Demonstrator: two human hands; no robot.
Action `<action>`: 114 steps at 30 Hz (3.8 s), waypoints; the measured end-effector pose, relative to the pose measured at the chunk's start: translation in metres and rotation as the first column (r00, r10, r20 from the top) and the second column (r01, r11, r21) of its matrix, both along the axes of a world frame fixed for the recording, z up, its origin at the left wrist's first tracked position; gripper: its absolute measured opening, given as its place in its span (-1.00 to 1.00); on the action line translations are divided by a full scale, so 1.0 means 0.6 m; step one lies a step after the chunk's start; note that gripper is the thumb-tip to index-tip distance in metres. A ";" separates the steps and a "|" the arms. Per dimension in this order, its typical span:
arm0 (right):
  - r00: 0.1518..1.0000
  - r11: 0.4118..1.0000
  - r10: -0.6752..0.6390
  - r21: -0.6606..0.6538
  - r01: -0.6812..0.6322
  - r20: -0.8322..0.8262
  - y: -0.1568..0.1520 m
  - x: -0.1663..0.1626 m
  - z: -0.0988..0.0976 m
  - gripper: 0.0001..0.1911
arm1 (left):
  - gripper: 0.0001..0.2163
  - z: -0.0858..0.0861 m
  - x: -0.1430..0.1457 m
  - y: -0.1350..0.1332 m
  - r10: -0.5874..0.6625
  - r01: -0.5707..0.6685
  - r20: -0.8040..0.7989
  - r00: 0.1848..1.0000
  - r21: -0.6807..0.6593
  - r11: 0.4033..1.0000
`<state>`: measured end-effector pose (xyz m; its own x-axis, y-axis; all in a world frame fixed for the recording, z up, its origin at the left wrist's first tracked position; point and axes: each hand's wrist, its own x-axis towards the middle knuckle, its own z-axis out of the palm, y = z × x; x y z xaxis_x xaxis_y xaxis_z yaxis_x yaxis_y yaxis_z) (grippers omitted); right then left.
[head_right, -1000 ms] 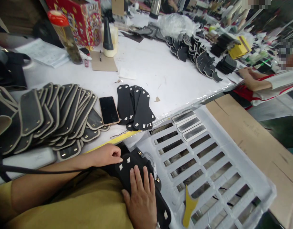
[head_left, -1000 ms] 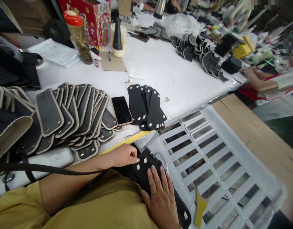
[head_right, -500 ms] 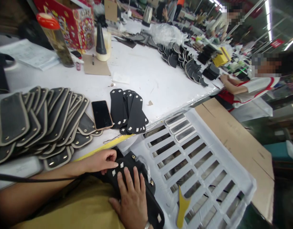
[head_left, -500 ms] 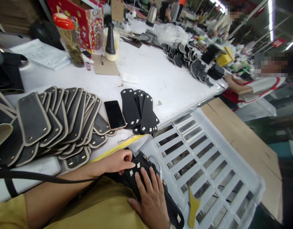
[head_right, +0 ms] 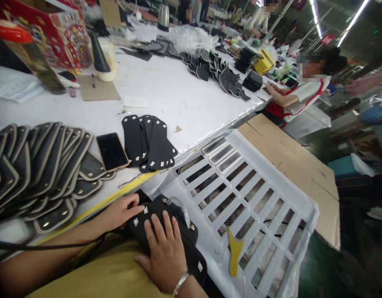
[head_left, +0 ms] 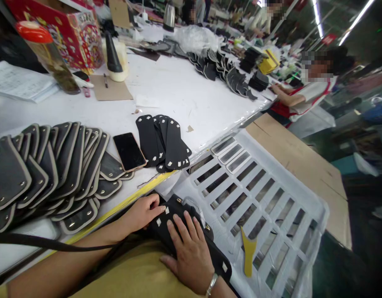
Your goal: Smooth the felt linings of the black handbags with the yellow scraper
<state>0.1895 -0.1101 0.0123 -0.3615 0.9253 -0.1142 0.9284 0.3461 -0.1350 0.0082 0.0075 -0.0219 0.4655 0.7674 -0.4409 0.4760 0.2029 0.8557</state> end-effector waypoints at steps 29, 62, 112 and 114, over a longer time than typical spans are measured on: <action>0.995 0.990 0.034 0.142 -0.021 -0.091 -0.016 -0.014 -0.003 -0.53 | -0.69 0.009 -0.034 0.001 -0.139 0.160 0.161 0.977 -0.127 0.979; 0.087 0.448 -0.676 -0.314 0.837 -0.731 -0.219 0.081 -0.058 -0.61 | -0.64 0.034 0.163 -0.172 -0.733 0.592 -0.418 0.536 0.806 -0.027; 0.891 0.873 -0.401 -0.382 0.302 -0.212 0.073 -0.001 0.006 -0.29 | -0.51 0.008 -0.012 -0.061 -0.026 -0.001 0.110 0.994 0.241 0.971; 0.881 0.870 -0.412 -0.386 0.306 -0.231 0.075 0.002 0.005 -0.42 | -0.60 0.016 -0.010 -0.050 -0.073 0.049 0.095 0.993 0.233 0.971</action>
